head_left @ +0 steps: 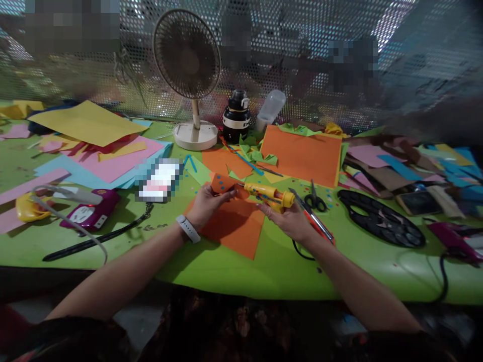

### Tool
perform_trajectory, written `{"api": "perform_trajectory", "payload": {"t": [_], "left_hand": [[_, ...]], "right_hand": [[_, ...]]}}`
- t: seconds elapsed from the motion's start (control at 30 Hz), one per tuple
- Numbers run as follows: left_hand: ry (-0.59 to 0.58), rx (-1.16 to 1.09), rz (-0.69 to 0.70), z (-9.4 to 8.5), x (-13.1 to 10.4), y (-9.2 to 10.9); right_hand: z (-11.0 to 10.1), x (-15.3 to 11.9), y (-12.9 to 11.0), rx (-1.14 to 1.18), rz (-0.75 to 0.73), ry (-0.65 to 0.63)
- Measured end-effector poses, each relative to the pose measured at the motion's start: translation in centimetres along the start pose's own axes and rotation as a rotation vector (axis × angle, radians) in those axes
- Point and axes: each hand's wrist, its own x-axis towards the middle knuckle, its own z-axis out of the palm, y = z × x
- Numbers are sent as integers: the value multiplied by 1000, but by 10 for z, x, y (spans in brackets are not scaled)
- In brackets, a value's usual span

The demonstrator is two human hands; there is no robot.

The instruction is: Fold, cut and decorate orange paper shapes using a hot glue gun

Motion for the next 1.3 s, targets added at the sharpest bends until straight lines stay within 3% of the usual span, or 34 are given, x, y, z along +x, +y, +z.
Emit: {"api": "perform_trajectory", "payload": {"t": [0.2,0.37,0.5,0.6,0.73,0.87,0.97,1.1,1.3], "left_hand": [[12,23,21,0,0,-1],[27,68,54,-1,3,-4],[61,62,42,-4,6,-5],[109,15,1,-7,10,-5],[164,-84,-51,-9,14,-8],[187,-143,-68,-10,15,-9],[188,-149,-62,-9,15,-9],[192,-163,-70,-10,16,-9],[244,-223,-95,-12,20,-11]], "right_hand": [[1,-2,-3,-11,-21,-21],[-4,-6,0,-245,-106,-30],[-20,-10,-10,-531,-323,-32],[-46,-16,-18,-714,-403,72],[-101,-31,-7,-872,-234,245],[-168,-50,28,-900,108,399],[-205,-61,52,-858,248,443],[-224,-72,67,-921,322,427],[-235,-80,67,-1138,273,251]]}}
